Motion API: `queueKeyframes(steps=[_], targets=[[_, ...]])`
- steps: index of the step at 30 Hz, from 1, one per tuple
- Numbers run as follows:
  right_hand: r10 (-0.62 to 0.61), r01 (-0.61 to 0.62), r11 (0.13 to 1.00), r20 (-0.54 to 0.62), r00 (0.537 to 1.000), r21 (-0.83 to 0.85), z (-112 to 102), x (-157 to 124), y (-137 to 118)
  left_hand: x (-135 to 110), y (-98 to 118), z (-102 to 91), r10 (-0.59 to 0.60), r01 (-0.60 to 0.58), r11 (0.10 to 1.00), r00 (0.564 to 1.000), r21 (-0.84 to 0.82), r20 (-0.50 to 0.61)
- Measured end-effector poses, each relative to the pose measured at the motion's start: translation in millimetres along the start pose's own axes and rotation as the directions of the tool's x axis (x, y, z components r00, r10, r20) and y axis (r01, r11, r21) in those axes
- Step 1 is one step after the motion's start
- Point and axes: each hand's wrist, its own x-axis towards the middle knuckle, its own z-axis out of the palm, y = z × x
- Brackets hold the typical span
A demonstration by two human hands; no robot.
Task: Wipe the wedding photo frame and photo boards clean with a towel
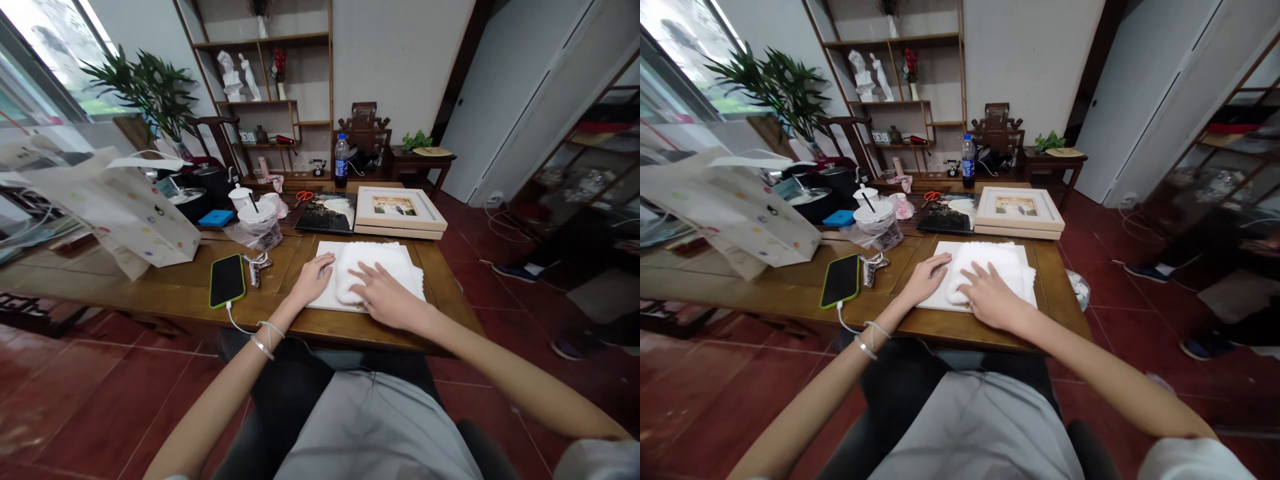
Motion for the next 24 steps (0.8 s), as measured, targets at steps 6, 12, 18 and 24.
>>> queueKeyframes(steps=[6, 12, 18, 24], targets=[[-0.102, 0.1, 0.994, 0.046, 0.994, 0.05, -14.6, -31.7, -26.1, 0.6, 1.8, -1.0, 0.005, -0.005, 1.0, 1.0, 0.017, 0.007], [-0.056, 0.057, 0.994, -0.011, 0.998, 0.095, -10.6, -15.8, 0.9, 0.6, 0.7, -0.3, 0.008, -0.008, 1.0, 1.0, 0.018, 0.004], [0.08, -0.074, 0.995, -0.099, 0.992, 0.062, 4.4, 30.6, 36.3, 0.9, -0.2, 0.1, 0.0, 0.0, 1.0, 1.0, 0.01, 0.0], [0.126, -0.133, 0.99, -0.127, 0.984, -0.048, 16.7, 51.3, 39.2, 0.8, 1.4, -0.9, 0.005, -0.005, 1.0, 1.0, 0.022, -0.001]])
